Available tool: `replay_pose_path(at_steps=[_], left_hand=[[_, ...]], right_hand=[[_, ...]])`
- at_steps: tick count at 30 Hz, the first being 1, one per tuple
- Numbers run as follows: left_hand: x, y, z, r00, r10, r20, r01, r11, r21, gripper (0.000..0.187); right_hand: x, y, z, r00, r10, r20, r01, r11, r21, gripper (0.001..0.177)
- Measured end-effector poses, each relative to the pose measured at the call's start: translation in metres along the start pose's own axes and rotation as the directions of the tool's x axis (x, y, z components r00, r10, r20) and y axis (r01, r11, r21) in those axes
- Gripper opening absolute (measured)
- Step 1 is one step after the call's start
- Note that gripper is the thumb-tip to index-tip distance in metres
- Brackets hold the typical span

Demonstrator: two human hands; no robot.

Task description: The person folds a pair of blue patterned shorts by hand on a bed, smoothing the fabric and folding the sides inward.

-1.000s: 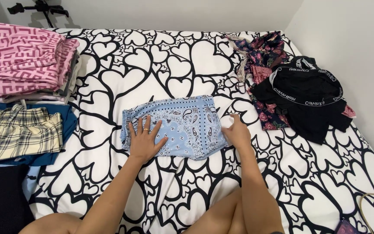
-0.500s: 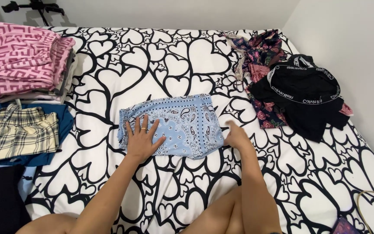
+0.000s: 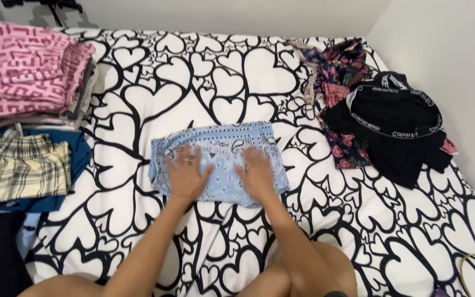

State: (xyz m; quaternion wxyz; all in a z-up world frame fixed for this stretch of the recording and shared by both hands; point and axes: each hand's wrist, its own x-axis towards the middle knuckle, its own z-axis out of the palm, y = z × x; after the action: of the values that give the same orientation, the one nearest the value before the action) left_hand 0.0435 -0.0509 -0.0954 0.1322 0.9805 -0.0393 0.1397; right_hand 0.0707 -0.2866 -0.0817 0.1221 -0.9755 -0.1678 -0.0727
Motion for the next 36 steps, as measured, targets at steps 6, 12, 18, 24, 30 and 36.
replay_pose_path(at_steps=[6, 12, 18, 24, 30, 36], left_hand=[[-0.008, -0.008, -0.054, 0.979, -0.202, 0.028, 0.196, 0.971, 0.137, 0.088], [0.016, 0.015, 0.015, 0.992, -0.107, 0.067, 0.112, 0.990, -0.085, 0.065], [0.032, 0.012, 0.023, 0.984, 0.180, -0.007, -0.179, 0.976, -0.121, 0.068], [0.021, -0.032, -0.020, 0.995, -0.063, -0.078, 0.060, 0.997, -0.046, 0.082], [0.023, -0.005, -0.037, 0.997, -0.050, -0.050, 0.056, 0.990, 0.127, 0.076], [0.052, -0.010, 0.061, 0.957, 0.229, -0.176, -0.165, 0.933, 0.320, 0.063]], right_hand=[[-0.001, 0.023, -0.008, 0.982, 0.161, -0.096, -0.164, 0.986, -0.020, 0.086], [0.006, -0.033, 0.029, 0.990, -0.118, -0.078, 0.110, 0.989, -0.098, 0.078], [0.017, -0.016, -0.006, 0.995, -0.100, 0.025, 0.098, 0.992, 0.075, 0.069], [0.013, 0.041, -0.011, 0.993, 0.075, -0.092, -0.079, 0.996, -0.041, 0.079], [0.018, 0.002, -0.015, 0.987, 0.045, -0.155, -0.056, 0.996, -0.067, 0.080], [0.076, -0.037, 0.065, 0.960, -0.273, -0.070, 0.278, 0.956, 0.093, 0.061]])
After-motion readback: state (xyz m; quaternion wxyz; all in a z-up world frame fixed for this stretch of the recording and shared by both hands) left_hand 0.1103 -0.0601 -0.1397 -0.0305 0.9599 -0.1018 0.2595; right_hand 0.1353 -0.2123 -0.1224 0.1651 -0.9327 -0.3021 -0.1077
